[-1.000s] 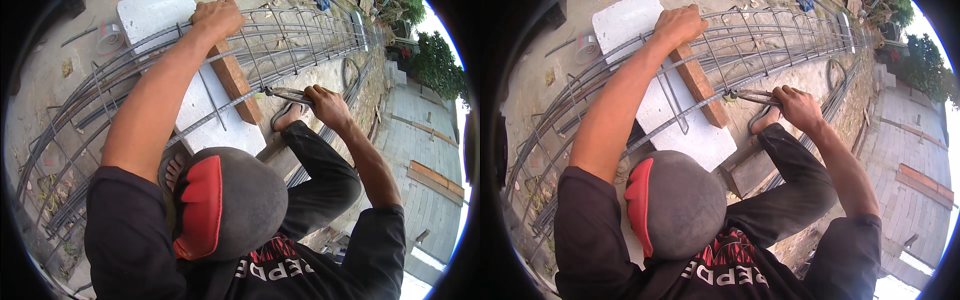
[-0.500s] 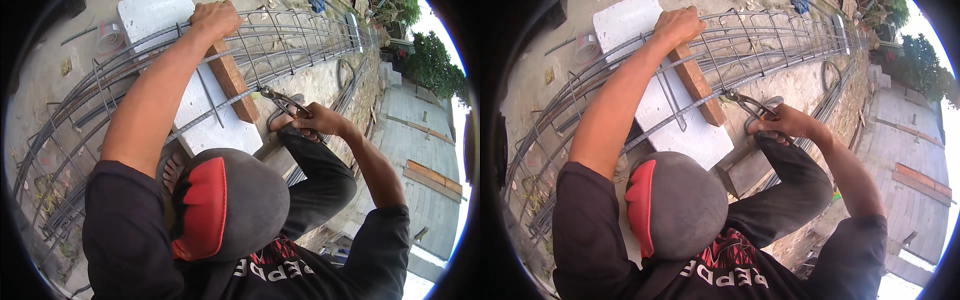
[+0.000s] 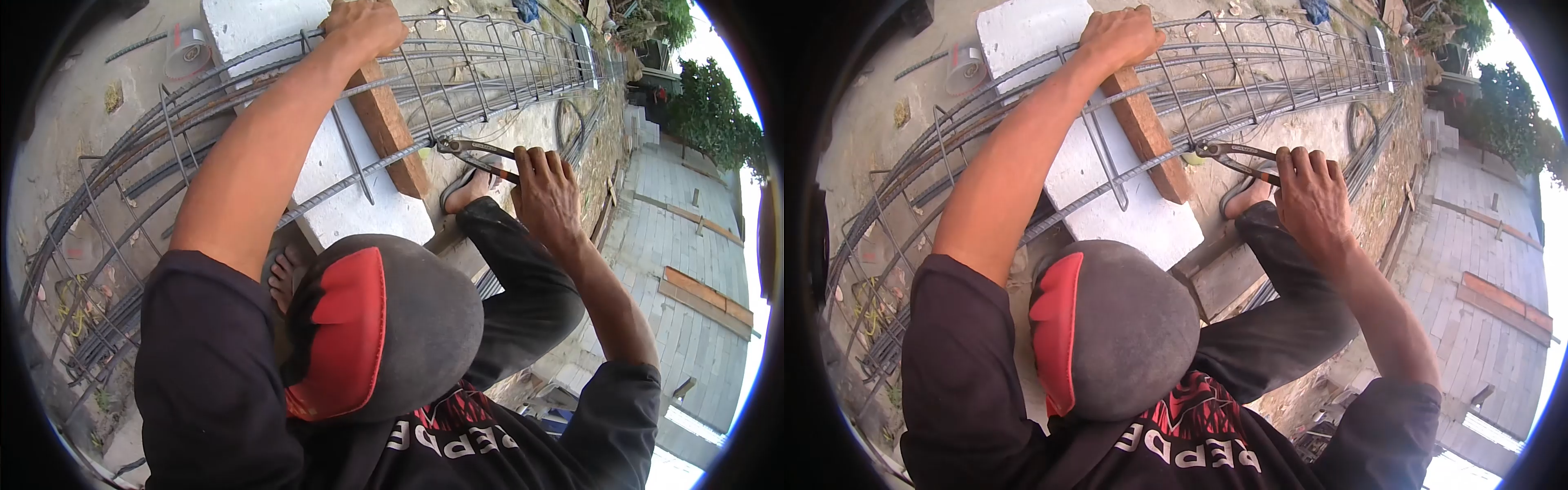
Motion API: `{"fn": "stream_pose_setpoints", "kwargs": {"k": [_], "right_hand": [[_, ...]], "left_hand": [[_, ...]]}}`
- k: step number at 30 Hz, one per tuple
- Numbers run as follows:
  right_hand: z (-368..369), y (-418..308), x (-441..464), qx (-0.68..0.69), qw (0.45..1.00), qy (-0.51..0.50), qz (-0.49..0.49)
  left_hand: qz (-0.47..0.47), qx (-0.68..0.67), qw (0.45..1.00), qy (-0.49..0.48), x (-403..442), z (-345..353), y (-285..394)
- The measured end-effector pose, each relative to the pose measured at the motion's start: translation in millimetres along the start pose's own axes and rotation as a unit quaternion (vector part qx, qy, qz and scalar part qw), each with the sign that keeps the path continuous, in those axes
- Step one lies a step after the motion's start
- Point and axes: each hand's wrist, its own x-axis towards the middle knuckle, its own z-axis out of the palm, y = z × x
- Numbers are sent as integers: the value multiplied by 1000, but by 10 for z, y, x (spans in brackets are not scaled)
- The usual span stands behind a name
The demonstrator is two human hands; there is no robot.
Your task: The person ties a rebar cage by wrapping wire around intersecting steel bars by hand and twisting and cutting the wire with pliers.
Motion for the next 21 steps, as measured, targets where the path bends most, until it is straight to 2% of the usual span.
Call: {"fn": "stream_pose_setpoints", "kwargs": {"k": [1, 2, 4, 6, 7, 8, 9, 12, 13, 14, 15, 16, 18, 20, 21], "right_hand": [[-10, -20, 48, -10, 999, -51, 11], [46, -4, 71, -10, 999, -50, 13], [247, 37, 95, 61, 989, -123, 51], [261, 72, 150, 95, 991, -88, 33], [252, 90, 190, 228, 946, -215, 80], [191, 113, 233, 352, 866, -333, 125], [115, 193, 258, 624, 641, -413, 171], [167, 305, 337, 607, 637, -460, 122], [175, 272, 323, 549, 697, -442, 131], [135, 207, 286, 549, 695, -446, 128], [53, 141, 241, 393, 859, -316, 86], [-26, 96, 206, 209, 964, -160, 43], [-79, 91, 144, 207, 966, -145, 53], [-36, 164, 69, 102, 992, -29, -62], [-12, 203, 61, 77, 992, 56, -88]], "left_hand": [[2, 0, 1000, 0, 3, -30, 14], [3, 4, 1000, -19, 10, -76, 28], [2, 7, 999, -37, 14, -104, 34], [-8, 12, 999, -42, 19, -70, 22], [-6, 13, 999, -43, 16, -50, 23], [5, 51, 998, -35, 27, -21, 16], [14, 89, 996, -24, 50, 2, 10], [-4, 88, 996, -23, 70, 13, 17], [-8, 90, 996, -23, 70, 9, -13], [3, 92, 995, -30, 44, 4, -18], [18, 95, 995, -36, 34, 14, -14], [22, 97, 994, -36, 34, 12, -4], [7, 97, 995, -35, 58, 5, 9], [13, 96, 995, -29, 57, -7, 10], [16, 95, 995, -25, 41, -7, 8]]}}
